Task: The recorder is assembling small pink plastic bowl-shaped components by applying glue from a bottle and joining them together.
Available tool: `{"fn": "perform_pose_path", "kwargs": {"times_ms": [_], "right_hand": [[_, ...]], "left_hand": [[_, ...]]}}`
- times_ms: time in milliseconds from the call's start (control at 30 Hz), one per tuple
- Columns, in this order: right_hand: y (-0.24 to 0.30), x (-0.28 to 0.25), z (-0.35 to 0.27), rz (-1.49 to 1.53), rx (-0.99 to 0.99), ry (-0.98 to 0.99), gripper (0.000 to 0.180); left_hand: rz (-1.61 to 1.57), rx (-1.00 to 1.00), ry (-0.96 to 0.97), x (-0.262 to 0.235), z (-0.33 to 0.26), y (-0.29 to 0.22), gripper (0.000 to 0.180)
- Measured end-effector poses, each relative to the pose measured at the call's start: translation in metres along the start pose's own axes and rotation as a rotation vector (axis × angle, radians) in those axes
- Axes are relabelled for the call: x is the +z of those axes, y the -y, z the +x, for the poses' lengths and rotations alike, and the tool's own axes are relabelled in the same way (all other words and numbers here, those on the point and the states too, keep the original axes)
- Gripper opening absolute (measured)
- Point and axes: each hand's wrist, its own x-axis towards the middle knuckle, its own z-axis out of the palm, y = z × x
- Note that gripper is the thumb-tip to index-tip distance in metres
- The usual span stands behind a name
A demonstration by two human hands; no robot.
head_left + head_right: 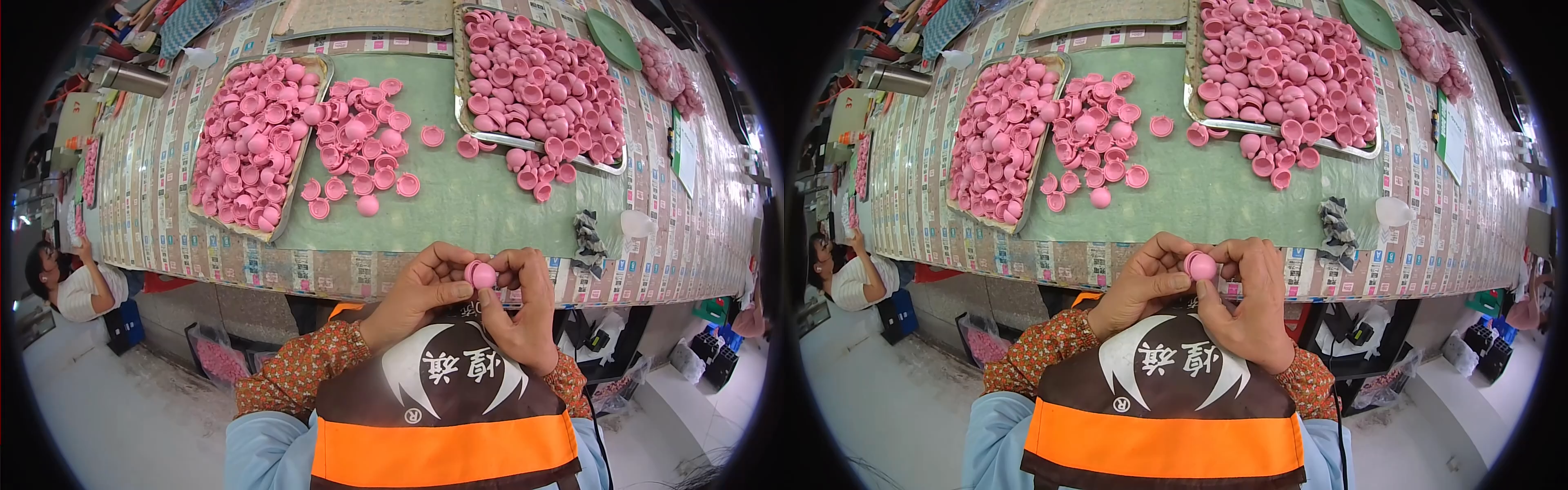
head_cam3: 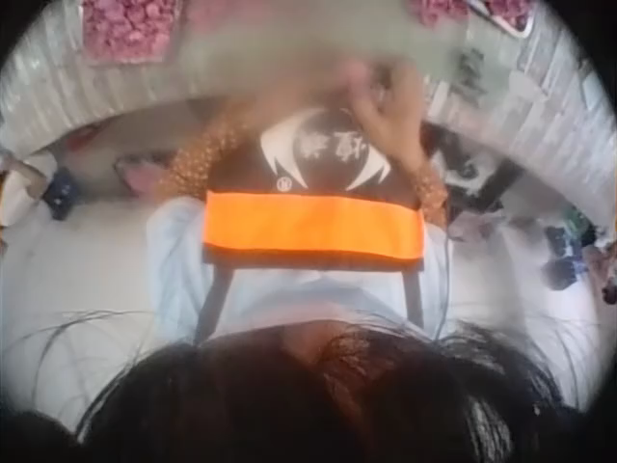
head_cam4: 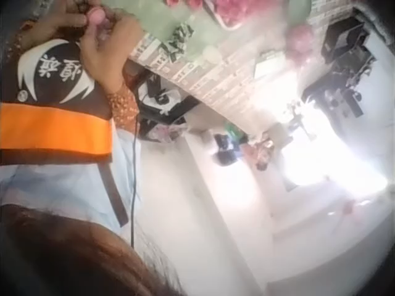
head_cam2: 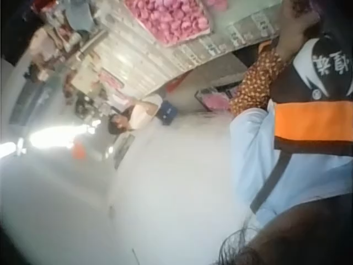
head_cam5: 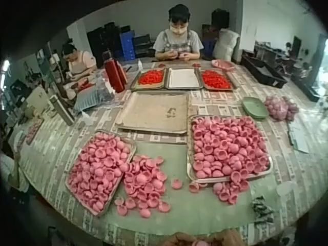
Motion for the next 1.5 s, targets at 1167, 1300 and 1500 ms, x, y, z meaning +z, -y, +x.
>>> {"fn": "perform_pose_path", "kwargs": {"times_ms": [1167, 1300, 1500], "right_hand": [[-0.0061, -0.0029, -0.0058, 0.346, 0.239, 0.047, 0.025], [-0.0024, -0.0049, -0.0043, 0.492, 0.348, 0.072, 0.025], [-0.0058, -0.0047, -0.0047, 0.466, 0.308, 0.070, 0.023]], "left_hand": [[0.112, 0.116, 0.001, 0.0028, -0.0009, 0.0035, 0.032], [0.128, 0.118, 0.000, 0.0018, -0.0004, 0.0035, 0.032], [0.147, 0.100, -0.015, 0.0025, -0.0011, 0.0013, 0.032]]}}
